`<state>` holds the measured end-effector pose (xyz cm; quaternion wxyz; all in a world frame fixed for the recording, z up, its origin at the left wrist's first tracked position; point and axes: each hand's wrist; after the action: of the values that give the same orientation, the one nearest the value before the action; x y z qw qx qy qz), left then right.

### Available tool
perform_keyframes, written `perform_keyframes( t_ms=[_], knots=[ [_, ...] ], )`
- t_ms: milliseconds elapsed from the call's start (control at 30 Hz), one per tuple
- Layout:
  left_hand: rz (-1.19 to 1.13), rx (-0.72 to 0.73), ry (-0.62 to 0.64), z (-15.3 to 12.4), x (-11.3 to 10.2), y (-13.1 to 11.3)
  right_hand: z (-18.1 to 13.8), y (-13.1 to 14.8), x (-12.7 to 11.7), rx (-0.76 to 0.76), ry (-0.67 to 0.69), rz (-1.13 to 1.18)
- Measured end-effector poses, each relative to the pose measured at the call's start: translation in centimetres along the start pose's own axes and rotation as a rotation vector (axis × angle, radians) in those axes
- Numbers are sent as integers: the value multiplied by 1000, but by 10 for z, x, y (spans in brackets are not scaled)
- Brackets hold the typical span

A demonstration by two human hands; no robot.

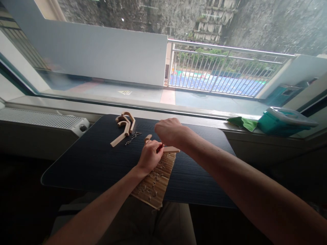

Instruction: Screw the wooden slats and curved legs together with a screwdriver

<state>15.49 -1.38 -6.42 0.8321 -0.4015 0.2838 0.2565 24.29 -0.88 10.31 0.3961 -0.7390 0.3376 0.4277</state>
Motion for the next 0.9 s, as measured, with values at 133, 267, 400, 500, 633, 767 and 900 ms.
perform_keyframes(
  t_ms=[133,267,400,500,633,767,900],
  knots=[
    [13,13,-2,0,1,0,1,-1,3,10,7,-19],
    [4,1,-2,1,0,-1,-5,-2,-2,-3,43,25],
    [11,6,11,1,0,-1,-9,-4,-5,-36,50,17],
    [20,6,16,1,0,-1,-6,-4,-2,-42,30,12],
    [32,8,16,1,1,-1,-1,-2,4,-23,26,1],
    [38,9,22,2,0,-2,2,-1,6,11,27,-9],
    [-39,25,30,0,-2,2,2,-2,5,25,38,5]
  ],
)
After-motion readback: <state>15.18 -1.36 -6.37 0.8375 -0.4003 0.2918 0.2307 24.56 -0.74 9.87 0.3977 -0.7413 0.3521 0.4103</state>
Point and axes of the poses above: each hand's wrist, its own z-axis towards the middle knuckle, its own x-axis out of the palm, y = z × x, and after that the axes turned 2 degrees about -z, right-handed
